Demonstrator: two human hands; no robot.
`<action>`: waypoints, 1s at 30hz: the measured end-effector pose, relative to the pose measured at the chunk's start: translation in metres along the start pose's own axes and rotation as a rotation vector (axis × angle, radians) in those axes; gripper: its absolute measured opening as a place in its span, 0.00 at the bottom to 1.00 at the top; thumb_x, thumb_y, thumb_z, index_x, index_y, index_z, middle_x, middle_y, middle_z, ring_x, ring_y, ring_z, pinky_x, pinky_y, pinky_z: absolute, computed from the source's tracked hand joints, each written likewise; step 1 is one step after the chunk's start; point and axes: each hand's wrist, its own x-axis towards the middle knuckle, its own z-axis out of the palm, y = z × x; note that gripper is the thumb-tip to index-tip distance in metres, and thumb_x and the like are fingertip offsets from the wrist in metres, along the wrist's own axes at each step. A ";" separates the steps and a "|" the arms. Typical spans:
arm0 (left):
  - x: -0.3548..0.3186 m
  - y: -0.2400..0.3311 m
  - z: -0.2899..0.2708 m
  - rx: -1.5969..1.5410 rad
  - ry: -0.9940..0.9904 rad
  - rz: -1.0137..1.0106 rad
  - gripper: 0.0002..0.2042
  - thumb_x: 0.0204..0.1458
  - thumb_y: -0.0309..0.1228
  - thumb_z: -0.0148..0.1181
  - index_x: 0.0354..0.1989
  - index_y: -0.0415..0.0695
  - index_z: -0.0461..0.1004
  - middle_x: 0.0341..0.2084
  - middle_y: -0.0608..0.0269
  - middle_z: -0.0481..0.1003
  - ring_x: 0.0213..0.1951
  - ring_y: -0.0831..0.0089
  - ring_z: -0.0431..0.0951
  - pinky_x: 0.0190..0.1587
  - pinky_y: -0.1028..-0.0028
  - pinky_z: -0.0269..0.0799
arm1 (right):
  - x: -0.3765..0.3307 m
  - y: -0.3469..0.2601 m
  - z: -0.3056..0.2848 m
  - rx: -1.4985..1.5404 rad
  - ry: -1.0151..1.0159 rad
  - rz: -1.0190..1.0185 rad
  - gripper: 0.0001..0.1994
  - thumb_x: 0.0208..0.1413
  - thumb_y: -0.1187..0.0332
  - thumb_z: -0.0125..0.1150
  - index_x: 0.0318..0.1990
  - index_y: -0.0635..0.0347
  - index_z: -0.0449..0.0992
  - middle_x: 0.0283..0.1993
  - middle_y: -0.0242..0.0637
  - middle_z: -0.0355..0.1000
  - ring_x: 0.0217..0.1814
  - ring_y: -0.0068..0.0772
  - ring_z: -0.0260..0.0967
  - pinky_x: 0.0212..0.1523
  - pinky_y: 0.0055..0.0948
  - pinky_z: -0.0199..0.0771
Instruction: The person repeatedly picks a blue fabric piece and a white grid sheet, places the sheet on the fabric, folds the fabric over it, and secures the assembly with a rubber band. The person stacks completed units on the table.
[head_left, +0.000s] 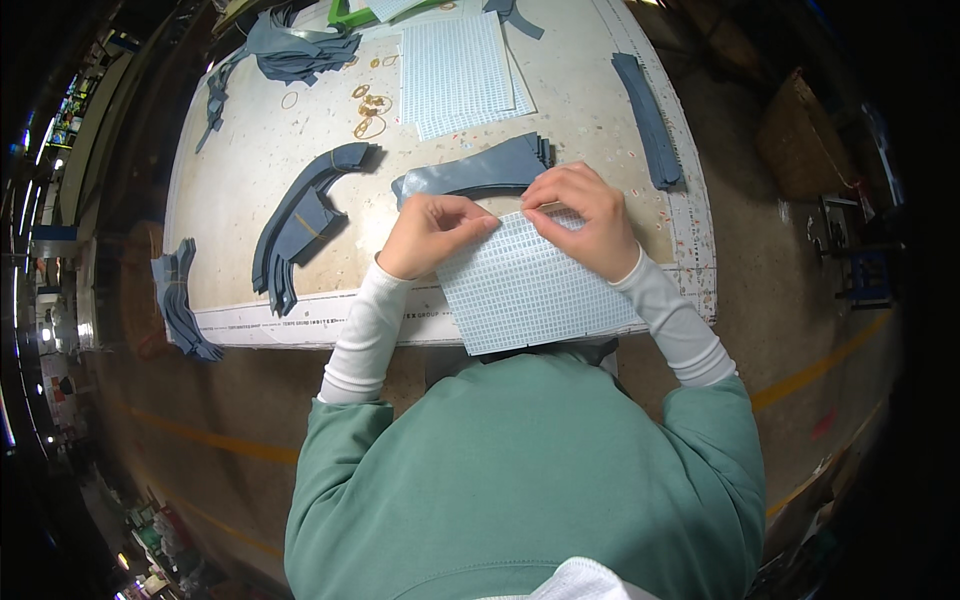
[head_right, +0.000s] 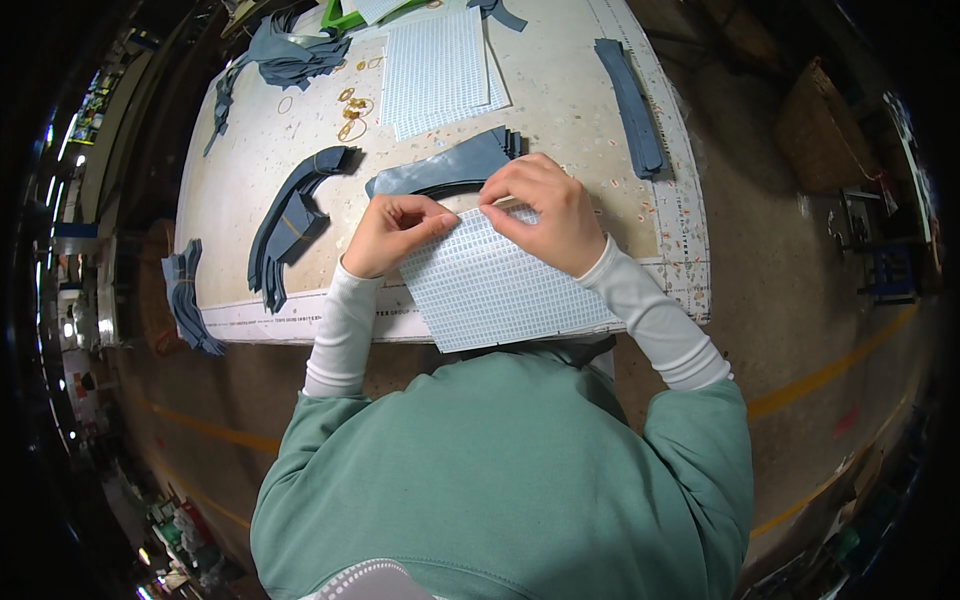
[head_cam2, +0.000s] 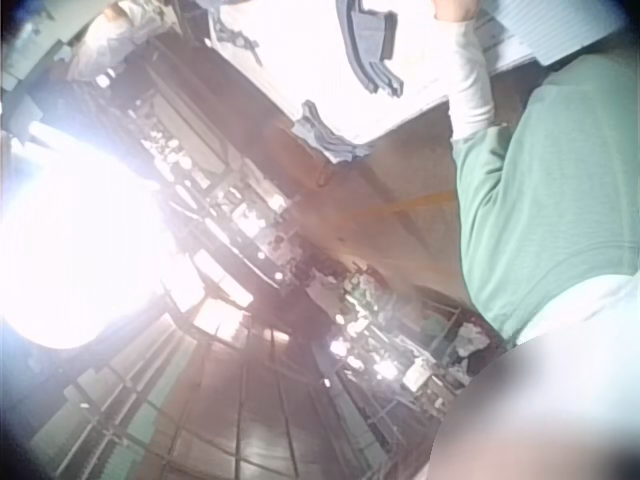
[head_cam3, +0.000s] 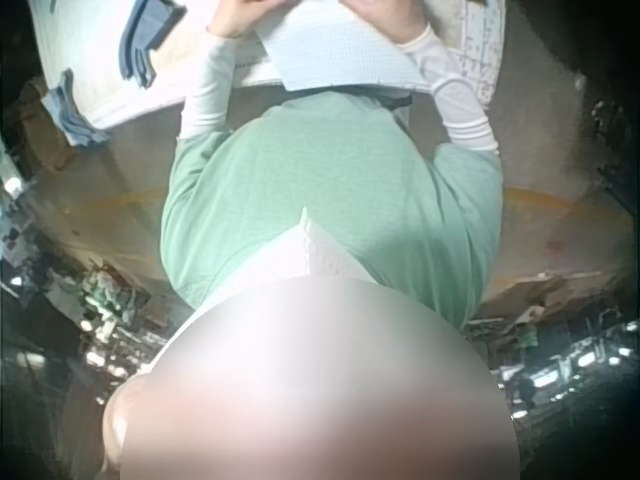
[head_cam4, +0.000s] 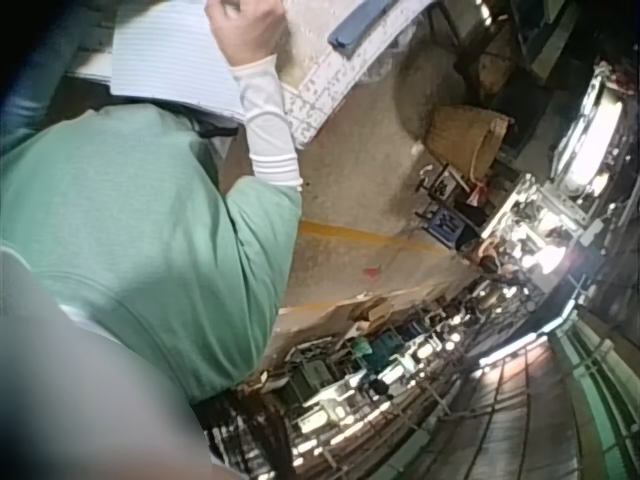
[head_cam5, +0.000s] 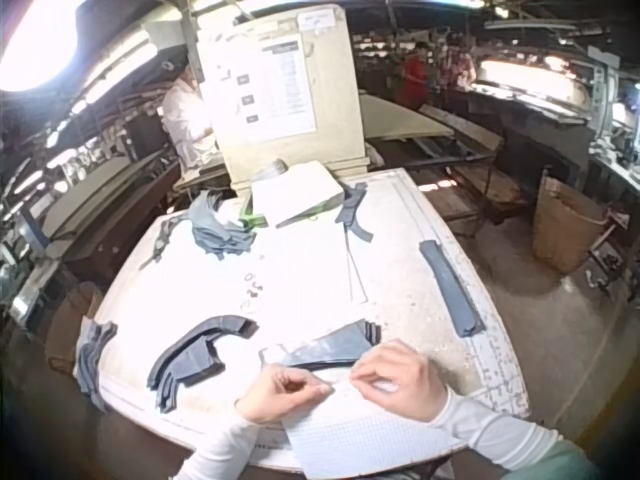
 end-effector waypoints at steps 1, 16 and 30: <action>0.000 0.000 0.000 -0.004 0.000 0.002 0.08 0.54 0.28 0.63 0.35 0.36 0.82 0.25 0.68 0.79 0.29 0.85 0.74 0.33 0.82 0.71 | -0.001 -0.002 0.002 -0.038 0.020 -0.037 0.11 0.44 0.75 0.68 0.38 0.55 0.81 0.34 0.32 0.75 0.41 0.33 0.73 0.42 0.31 0.74; 0.000 0.000 0.003 -0.076 -0.023 0.000 0.07 0.54 0.28 0.63 0.34 0.36 0.82 0.24 0.70 0.79 0.28 0.87 0.73 0.32 0.82 0.70 | -0.004 -0.015 0.015 0.030 -0.034 -0.085 0.30 0.45 0.82 0.65 0.59 0.52 0.71 0.45 0.38 0.71 0.38 0.34 0.75 0.39 0.29 0.79; -0.001 -0.002 0.003 -0.155 -0.043 -0.033 0.08 0.52 0.27 0.63 0.35 0.33 0.80 0.26 0.69 0.77 0.31 0.86 0.73 0.34 0.81 0.70 | 0.004 -0.017 0.022 0.158 -0.037 -0.129 0.34 0.45 0.88 0.59 0.62 0.48 0.68 0.58 0.41 0.61 0.47 0.38 0.75 0.40 0.27 0.81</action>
